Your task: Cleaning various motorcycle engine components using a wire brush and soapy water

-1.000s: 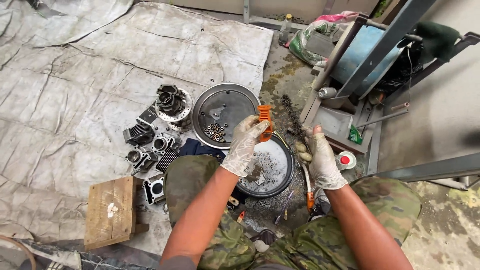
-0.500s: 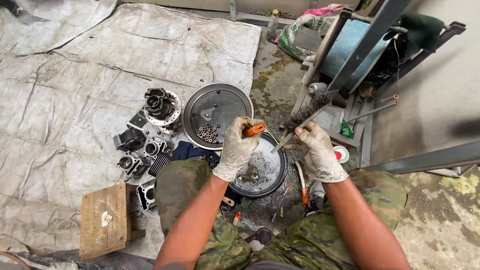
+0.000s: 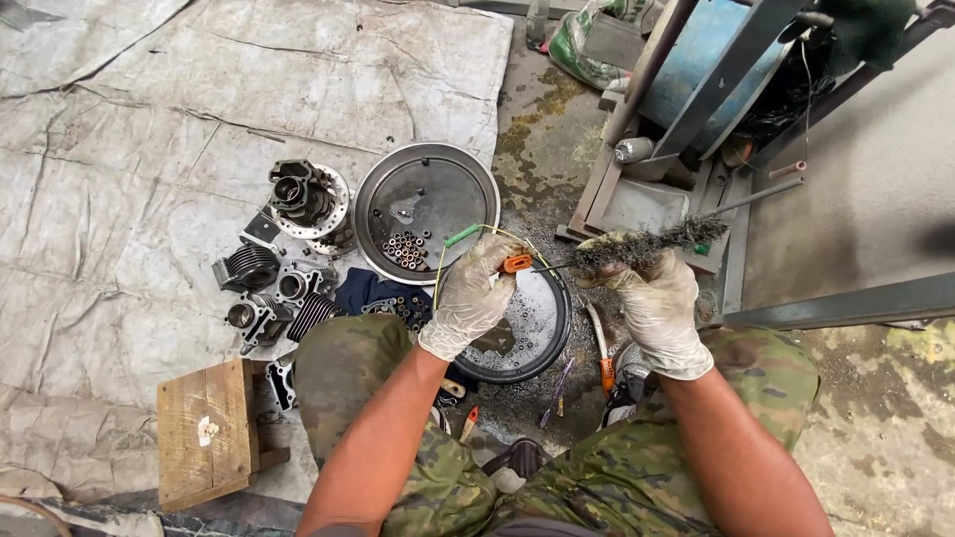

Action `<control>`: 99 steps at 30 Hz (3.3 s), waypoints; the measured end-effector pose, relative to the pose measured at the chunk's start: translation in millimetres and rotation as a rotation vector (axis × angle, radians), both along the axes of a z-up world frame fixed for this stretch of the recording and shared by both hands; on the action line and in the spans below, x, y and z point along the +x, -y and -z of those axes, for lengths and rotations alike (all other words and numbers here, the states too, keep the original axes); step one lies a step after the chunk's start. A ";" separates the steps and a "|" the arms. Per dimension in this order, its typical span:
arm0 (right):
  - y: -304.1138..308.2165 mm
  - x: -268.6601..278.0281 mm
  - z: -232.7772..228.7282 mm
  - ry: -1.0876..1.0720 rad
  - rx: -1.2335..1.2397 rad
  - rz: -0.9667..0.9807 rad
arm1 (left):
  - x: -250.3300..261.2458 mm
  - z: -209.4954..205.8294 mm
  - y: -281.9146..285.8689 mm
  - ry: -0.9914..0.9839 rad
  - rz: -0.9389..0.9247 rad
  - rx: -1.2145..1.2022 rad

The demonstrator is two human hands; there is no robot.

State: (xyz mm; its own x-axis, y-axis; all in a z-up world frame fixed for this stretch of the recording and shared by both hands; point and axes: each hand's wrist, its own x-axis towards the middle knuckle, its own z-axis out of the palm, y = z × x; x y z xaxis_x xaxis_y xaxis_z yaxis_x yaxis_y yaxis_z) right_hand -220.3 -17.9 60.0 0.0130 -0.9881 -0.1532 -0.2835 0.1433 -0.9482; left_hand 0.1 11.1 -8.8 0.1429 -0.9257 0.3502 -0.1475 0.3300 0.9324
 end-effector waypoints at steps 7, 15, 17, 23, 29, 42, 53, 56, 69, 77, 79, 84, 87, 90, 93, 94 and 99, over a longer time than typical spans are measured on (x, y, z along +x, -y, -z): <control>5.7 6.5 -26.3 -0.007 0.104 0.136 | 3.4 31.3 0.3 0.326 0.022 0.025; 12.2 -21.7 2.4 0.046 -0.047 0.036 | -11.7 20.3 2.0 0.168 0.169 0.140; 12.7 -20.3 10.2 0.084 -0.066 -0.006 | -15.2 16.4 1.5 0.092 0.223 0.177; 17.8 -19.7 20.5 0.278 -0.044 -0.012 | -17.7 28.7 -4.0 0.010 0.412 0.272; 19.3 -21.9 24.9 0.353 -0.014 -0.031 | -20.7 29.4 -3.0 -0.269 0.476 0.452; 16.4 -10.4 25.0 0.488 0.014 -0.122 | -22.9 37.2 -5.9 -0.392 0.520 0.579; 18.4 -7.3 36.7 0.528 0.054 -0.114 | -30.8 40.7 -12.5 -0.575 0.533 0.703; 13.5 -1.0 34.3 0.557 0.077 -0.092 | -29.4 35.4 -12.9 -0.545 0.508 0.705; 32.3 -15.7 25.3 0.567 0.165 -0.105 | -26.3 20.5 -6.4 -0.628 0.610 0.754; 45.9 -15.9 43.5 0.553 0.157 0.082 | -20.2 21.4 -8.8 -0.574 0.629 0.785; 44.7 -12.6 37.2 0.574 0.159 0.095 | -15.0 29.9 -8.8 -0.616 0.625 0.817; 49.8 -18.5 48.9 0.586 0.086 0.124 | -16.6 3.1 -14.6 -0.545 0.565 0.788; 50.0 -25.2 45.1 0.581 0.066 0.128 | -19.1 -5.1 -19.4 -0.453 0.506 0.794; 46.8 -29.3 42.0 0.590 0.067 0.123 | -23.0 -12.8 -21.8 -0.395 0.439 0.817; 43.1 -30.1 37.2 0.603 0.073 0.127 | -26.1 -22.7 -19.7 -0.346 0.397 0.757; 42.3 -29.9 35.1 0.612 0.077 0.130 | -27.1 -26.9 -18.8 -0.322 0.363 0.677; 29.1 -24.2 19.6 0.550 0.020 0.160 | -29.1 -23.4 -18.1 -0.346 0.352 0.677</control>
